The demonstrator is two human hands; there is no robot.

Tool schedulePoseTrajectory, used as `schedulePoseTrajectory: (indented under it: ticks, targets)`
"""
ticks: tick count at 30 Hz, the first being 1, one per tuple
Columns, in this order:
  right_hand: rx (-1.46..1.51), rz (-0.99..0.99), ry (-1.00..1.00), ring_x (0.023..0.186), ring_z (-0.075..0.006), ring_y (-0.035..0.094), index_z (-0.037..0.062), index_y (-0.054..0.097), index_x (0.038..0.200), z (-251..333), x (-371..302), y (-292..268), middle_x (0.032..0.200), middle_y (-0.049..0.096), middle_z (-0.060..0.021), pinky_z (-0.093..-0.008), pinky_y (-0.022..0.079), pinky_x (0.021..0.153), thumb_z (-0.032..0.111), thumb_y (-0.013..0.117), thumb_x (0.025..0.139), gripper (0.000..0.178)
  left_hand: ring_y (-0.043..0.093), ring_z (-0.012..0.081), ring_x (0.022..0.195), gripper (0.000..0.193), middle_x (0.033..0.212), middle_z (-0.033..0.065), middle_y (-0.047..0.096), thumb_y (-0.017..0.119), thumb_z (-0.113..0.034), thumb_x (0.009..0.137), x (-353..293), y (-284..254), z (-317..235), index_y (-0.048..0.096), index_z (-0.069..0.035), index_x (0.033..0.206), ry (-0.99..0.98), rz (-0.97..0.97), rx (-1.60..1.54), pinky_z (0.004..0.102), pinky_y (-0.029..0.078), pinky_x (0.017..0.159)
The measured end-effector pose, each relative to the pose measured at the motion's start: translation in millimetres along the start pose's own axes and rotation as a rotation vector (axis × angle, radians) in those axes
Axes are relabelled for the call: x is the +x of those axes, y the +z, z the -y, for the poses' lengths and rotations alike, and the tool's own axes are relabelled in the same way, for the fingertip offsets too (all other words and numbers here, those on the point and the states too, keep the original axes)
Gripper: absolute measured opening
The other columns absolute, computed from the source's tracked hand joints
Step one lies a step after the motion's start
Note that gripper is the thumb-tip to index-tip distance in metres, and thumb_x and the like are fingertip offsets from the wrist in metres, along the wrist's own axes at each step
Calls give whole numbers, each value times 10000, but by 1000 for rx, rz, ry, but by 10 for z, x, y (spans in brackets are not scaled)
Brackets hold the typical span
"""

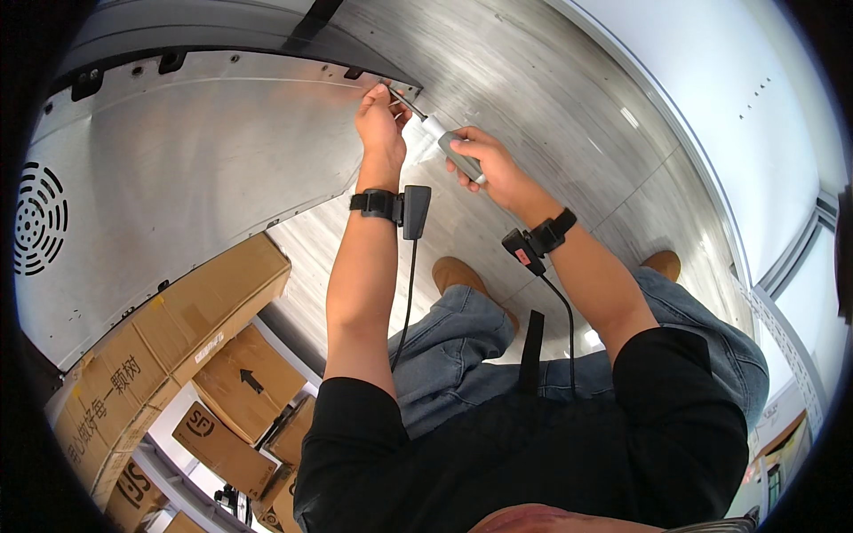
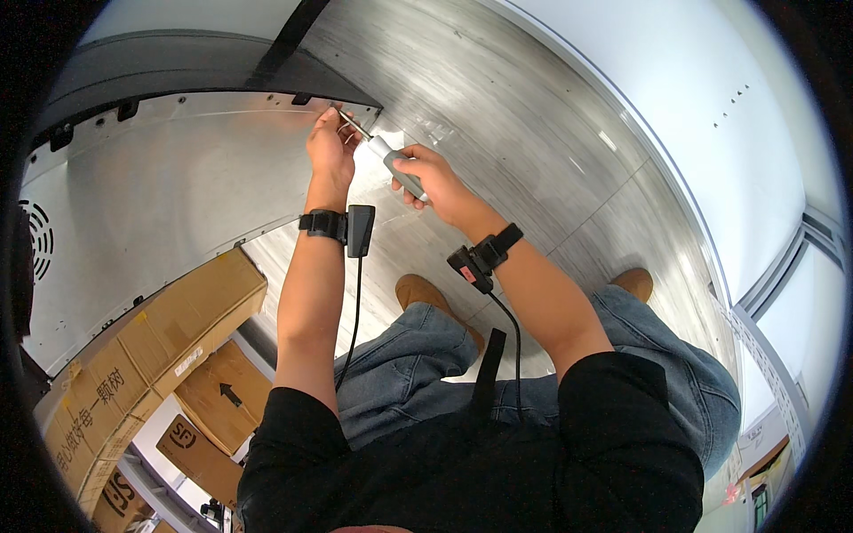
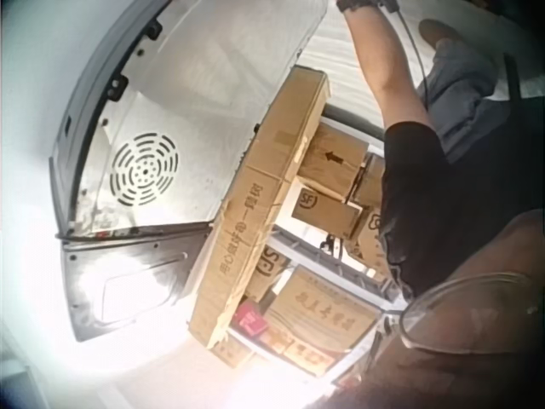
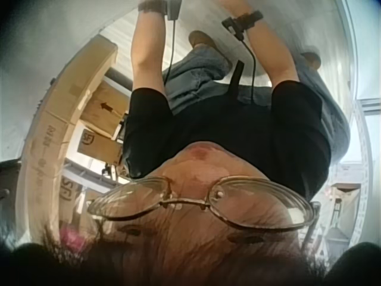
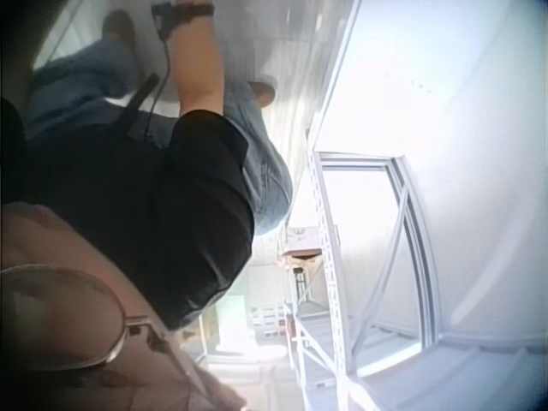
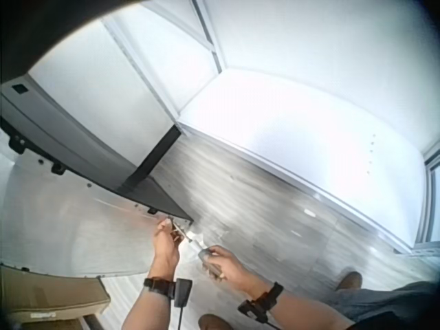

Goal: The person uses a screwdriver to fasten screws into the back panel of a silver electronic device, likely a computer tower. They repeatedly pick up screws and tighten them into place along the edges of the device's rear casing.

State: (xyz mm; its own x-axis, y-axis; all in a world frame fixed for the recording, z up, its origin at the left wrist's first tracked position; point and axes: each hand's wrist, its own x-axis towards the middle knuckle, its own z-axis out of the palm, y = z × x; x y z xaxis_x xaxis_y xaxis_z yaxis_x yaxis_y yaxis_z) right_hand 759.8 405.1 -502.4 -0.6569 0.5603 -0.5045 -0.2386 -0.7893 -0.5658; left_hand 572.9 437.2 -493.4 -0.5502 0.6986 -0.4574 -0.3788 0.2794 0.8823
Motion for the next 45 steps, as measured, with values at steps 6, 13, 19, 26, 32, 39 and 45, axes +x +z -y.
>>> schedulePoseTrajectory:
  ticks: [6, 13, 19, 26, 32, 39, 45]
  targets:
    - [46, 9, 14, 591, -114, 522, 38, 502, 1112, 0, -20, -76, 807, 594, -63, -244, 368, 465, 257, 575, 893, 318, 551, 114, 642, 134, 845, 36, 622, 506, -185, 966, -4, 39, 68, 578, -87, 1023, -2, 22, -9, 266, 483, 573]
    - [-317, -220, -105, 652, -154, 577, -11, 503, 1133, -123, 58, -44, 849, 599, -82, -282, 455, 524, 173, 693, 808, 419, 566, 112, 663, 124, 819, 28, 614, 650, -146, 892, -78, 169, 57, 562, -77, 946, 7, -46, 37, 262, 470, 572]
    - [-690, -206, -95, 718, -195, 646, -6, 528, 1089, -184, 135, -71, 880, 629, -110, -304, 496, 556, 207, 730, 776, 429, 572, 140, 640, 100, 772, 18, 600, 674, -80, 871, 48, 108, 129, 582, -58, 904, 51, -50, 69, 274, 486, 607]
    - [-164, 40, 97, 707, -193, 654, 38, 540, 1109, -143, 79, -209, 909, 643, -102, -319, 510, 569, 324, 622, 871, 381, 610, 200, 700, 71, 808, 87, 611, 594, -37, 910, 48, 78, 121, 587, 8, 964, 39, 9, 21, 328, 543, 659]
    - [-99, 42, 101, 738, -187, 647, 32, 543, 1122, -183, 76, -268, 919, 641, -90, -312, 517, 598, 322, 576, 910, 360, 617, 216, 731, 84, 873, 118, 617, 564, -43, 928, 30, 125, 134, 583, 24, 977, 37, 0, -15, 348, 553, 652]
    - [-683, -297, -117, 765, -264, 635, -17, 601, 1011, -349, 229, -209, 896, 636, -127, -374, 493, 683, 294, 705, 808, 385, 617, 173, 699, 99, 830, 87, 638, 644, -77, 892, -8, 169, 146, 594, -11, 946, 61, -51, 95, 277, 508, 615]
    - [-1045, -397, -247, 766, -310, 627, -20, 607, 976, -359, 206, -159, 899, 642, -140, -382, 483, 694, 303, 760, 745, 425, 609, 157, 661, 83, 768, 71, 638, 665, -61, 873, 29, 209, 184, 602, -16, 905, 80, -96, 154, 271, 493, 600]
